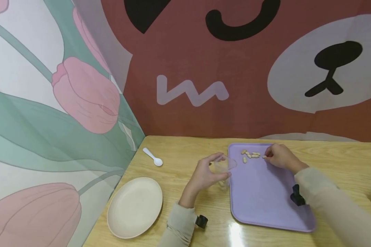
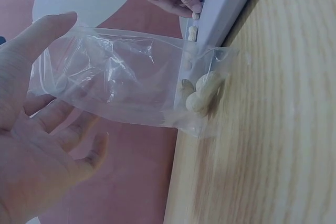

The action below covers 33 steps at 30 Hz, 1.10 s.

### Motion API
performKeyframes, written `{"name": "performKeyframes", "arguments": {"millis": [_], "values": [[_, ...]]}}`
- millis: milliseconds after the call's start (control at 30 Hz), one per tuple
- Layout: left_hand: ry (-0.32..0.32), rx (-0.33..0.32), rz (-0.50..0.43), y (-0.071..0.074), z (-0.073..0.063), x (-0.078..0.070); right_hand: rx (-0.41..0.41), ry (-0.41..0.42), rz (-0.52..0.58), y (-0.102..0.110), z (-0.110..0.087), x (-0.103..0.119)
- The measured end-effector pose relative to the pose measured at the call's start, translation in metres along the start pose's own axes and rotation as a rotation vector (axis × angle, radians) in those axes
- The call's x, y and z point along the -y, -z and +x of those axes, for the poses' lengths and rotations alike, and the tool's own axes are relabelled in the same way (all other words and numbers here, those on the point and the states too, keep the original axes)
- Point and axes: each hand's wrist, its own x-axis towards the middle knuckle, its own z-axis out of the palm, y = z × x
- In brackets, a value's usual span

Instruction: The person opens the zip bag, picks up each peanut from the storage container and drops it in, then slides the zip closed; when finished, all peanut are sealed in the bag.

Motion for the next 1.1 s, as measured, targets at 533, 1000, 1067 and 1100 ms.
{"name": "performKeyframes", "arguments": {"millis": [533,1000,1067,1100], "values": [[0.0,-0.004,-0.007,-0.003,-0.001,0.0,-0.057,0.033,-0.005,-0.003,-0.005,-0.002],[-0.011,-0.006,0.029,0.0,0.001,-0.002,-0.165,0.252,-0.014,0.039,-0.005,0.101],[-0.012,-0.003,0.029,0.0,0.001,-0.002,-0.17,0.301,0.005,0.041,-0.008,0.12],[-0.013,-0.001,0.028,0.0,0.001,-0.002,-0.172,0.325,0.011,0.042,-0.01,0.128]]}}
